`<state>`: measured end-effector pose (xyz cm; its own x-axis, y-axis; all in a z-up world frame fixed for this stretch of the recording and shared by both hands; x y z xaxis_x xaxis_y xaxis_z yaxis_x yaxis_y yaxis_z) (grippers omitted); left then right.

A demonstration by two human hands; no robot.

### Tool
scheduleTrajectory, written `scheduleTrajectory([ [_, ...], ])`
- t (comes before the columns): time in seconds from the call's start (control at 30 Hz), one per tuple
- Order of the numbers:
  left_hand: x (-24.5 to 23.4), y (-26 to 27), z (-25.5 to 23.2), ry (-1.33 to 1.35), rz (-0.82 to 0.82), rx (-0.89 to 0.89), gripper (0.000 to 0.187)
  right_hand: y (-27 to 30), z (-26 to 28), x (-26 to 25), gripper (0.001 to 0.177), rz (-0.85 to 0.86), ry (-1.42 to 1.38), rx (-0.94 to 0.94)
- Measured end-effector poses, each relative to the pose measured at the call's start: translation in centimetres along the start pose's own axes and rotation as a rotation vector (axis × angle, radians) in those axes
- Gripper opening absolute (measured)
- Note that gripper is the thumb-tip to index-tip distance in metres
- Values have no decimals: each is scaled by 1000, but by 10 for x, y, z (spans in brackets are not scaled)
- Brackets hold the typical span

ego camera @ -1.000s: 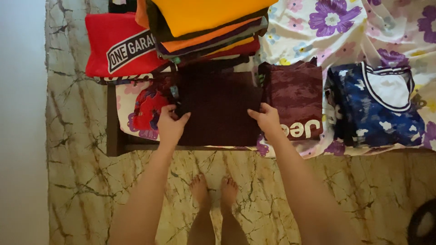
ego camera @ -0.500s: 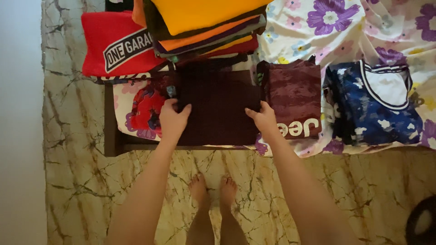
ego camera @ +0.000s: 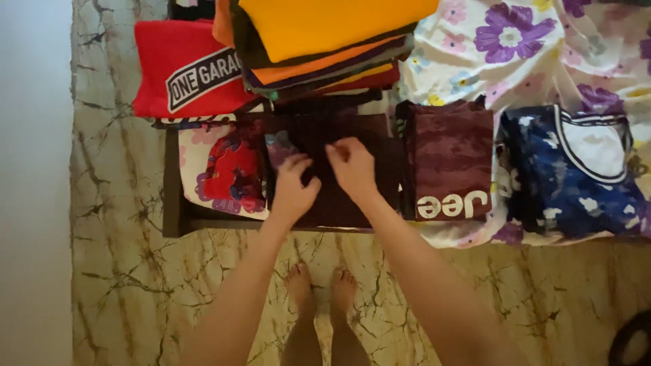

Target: Placing folded laundry from a bed into dresser drawers.

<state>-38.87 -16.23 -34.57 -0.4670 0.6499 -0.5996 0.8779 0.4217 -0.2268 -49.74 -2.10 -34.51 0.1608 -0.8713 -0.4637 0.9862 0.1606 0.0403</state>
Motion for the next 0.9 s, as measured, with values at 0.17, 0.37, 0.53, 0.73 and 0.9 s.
scheduleTrajectory([
  [0.17, 0, 12, 22, 319, 73, -232, 41, -8, 43, 28, 49, 221, 228, 76],
  [0.37, -46, -25, 16, 136, -188, -164, 28, -13, 29, 38, 39, 201, 294, 18],
  [0.53, -57, -56, 5, -91, -25, -93, 47, -17, 20, 42, 28, 178, 136, -139],
  [0.73, -47, -65, 0, -186, 68, 99, 19, -15, 42, 35, 19, 137, 111, -332],
  [0.9, -47, -68, 7, -139, -27, 99, 34, -24, 26, 44, 40, 228, 265, -333],
])
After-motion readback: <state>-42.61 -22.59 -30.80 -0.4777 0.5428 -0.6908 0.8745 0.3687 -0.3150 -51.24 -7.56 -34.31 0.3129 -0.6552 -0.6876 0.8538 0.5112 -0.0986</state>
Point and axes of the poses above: each hand's wrist, its own y-axis away from the middle knuckle, its own x-axis out of the palm, z = x × y, the point moved 3 cm from there along -y, towards the middle knuckle, and after that the axes turned 4 degrees about -z, right-handed, at the moved point
